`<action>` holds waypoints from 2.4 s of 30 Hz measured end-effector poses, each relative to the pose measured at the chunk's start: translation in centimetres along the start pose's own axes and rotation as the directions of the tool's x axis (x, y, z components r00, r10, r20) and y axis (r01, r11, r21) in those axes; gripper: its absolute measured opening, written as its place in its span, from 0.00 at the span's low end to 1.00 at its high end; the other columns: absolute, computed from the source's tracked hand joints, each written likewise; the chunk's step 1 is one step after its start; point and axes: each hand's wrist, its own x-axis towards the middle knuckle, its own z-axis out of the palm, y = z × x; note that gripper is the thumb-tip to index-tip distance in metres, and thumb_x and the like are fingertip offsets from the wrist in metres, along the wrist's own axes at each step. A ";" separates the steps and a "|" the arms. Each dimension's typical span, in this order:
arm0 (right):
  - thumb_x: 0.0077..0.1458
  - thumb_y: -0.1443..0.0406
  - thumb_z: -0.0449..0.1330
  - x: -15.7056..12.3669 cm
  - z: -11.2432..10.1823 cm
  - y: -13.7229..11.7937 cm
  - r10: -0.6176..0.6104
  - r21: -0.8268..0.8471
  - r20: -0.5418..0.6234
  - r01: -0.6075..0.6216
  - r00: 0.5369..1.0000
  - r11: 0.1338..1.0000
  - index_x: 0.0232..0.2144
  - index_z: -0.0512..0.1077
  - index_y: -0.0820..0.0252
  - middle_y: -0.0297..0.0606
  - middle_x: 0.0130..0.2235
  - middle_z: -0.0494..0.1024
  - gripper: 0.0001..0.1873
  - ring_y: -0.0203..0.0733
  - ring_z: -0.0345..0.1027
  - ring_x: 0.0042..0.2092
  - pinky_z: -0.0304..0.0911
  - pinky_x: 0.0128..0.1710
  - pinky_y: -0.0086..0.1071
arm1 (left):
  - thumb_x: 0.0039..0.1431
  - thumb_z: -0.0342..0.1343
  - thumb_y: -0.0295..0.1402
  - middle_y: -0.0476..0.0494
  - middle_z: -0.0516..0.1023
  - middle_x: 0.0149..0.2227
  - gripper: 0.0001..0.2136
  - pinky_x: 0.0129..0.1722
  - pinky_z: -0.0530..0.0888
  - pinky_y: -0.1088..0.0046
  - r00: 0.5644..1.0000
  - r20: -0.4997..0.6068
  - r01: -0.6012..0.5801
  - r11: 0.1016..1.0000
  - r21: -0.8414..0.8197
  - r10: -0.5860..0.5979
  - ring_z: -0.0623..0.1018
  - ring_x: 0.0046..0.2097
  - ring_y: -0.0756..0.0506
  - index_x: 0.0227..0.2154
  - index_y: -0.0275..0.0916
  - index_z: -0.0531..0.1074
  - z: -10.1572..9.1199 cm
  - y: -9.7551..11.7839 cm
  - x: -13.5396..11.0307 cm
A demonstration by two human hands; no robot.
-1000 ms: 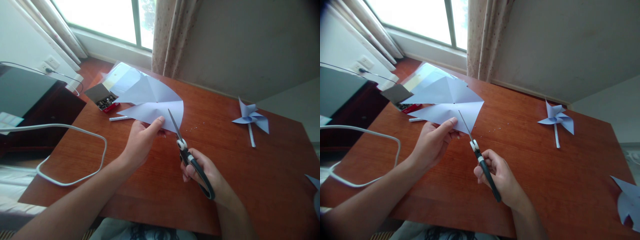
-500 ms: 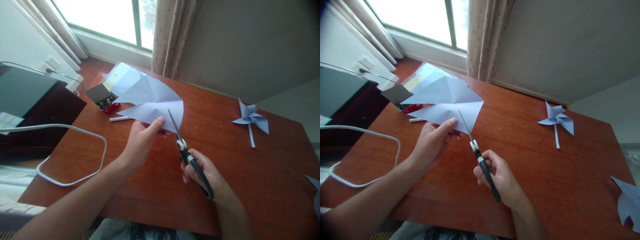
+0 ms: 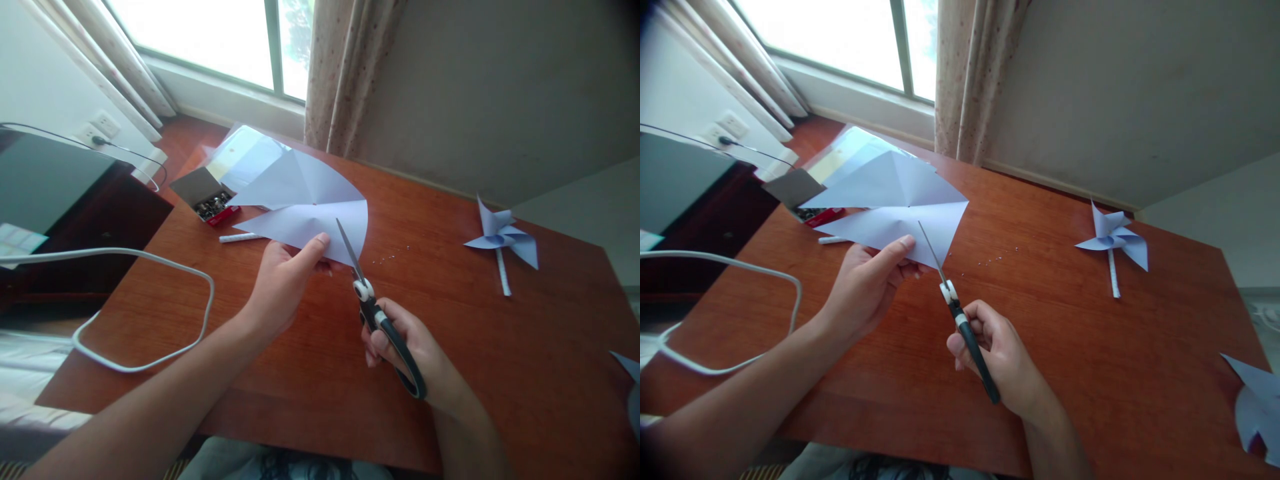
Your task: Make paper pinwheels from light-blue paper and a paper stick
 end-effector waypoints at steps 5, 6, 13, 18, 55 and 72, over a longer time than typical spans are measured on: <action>0.56 0.47 0.66 0.0 -0.1 0.2 0.003 0.011 0.019 -0.003 1.000 1.000 0.36 0.66 0.59 0.31 0.30 0.71 0.23 0.35 0.67 0.29 0.62 0.32 0.31 | 0.56 0.65 0.35 0.47 0.79 0.27 0.08 0.29 0.74 0.76 1.000 0.004 -0.003 1.000 -0.007 0.003 0.76 0.28 0.49 0.30 0.34 0.76 0.0 -0.1 0.0; 0.56 0.46 0.66 0.0 -0.1 0.2 0.003 0.011 0.022 -0.003 1.000 1.000 0.36 0.66 0.59 0.31 0.30 0.71 0.24 0.35 0.67 0.29 0.62 0.31 0.30 | 0.56 0.65 0.35 0.47 0.79 0.27 0.08 0.29 0.73 0.76 1.000 0.004 -0.002 1.000 -0.006 0.003 0.76 0.28 0.49 0.30 0.34 0.76 0.0 -0.1 0.0; 0.56 0.46 0.65 0.0 -0.1 0.1 -0.004 0.001 0.008 0.004 1.000 1.000 0.36 0.66 0.59 0.30 0.29 0.70 0.24 0.34 0.67 0.29 0.62 0.30 0.29 | 0.56 0.65 0.34 0.47 0.79 0.27 0.08 0.28 0.74 0.76 1.000 0.002 -0.011 1.000 -0.014 0.011 0.76 0.28 0.50 0.30 0.34 0.75 0.0 -0.2 0.1; 0.56 0.47 0.66 0.0 -0.1 0.3 -0.004 0.010 0.011 0.004 1.000 1.000 0.36 0.66 0.59 0.30 0.29 0.71 0.23 0.33 0.68 0.29 0.62 0.30 0.28 | 0.58 0.64 0.33 0.46 0.79 0.28 0.07 0.29 0.75 0.75 1.000 0.013 -0.016 1.000 -0.006 0.016 0.76 0.28 0.49 0.31 0.34 0.76 -0.1 -0.2 0.1; 0.53 0.49 0.69 0.1 0.2 -0.2 0.058 0.057 -0.008 -0.058 0.998 0.997 0.33 0.65 0.59 0.28 0.27 0.70 0.23 0.32 0.67 0.26 0.61 0.27 0.27 | 0.56 0.65 0.34 0.48 0.78 0.28 0.08 0.30 0.74 0.75 1.000 -0.010 -0.006 1.000 -0.011 0.006 0.76 0.29 0.49 0.30 0.34 0.76 0.0 -0.1 0.0; 0.54 0.41 0.64 -0.1 -0.3 0.0 -0.056 0.051 0.089 0.051 0.995 0.997 0.39 0.65 0.60 0.34 0.30 0.71 0.29 0.37 0.67 0.30 0.61 0.31 0.31 | 0.57 0.64 0.34 0.49 0.77 0.28 0.07 0.29 0.73 0.76 0.999 0.038 -0.028 0.998 0.061 0.026 0.75 0.29 0.50 0.30 0.36 0.75 0.0 0.1 -0.2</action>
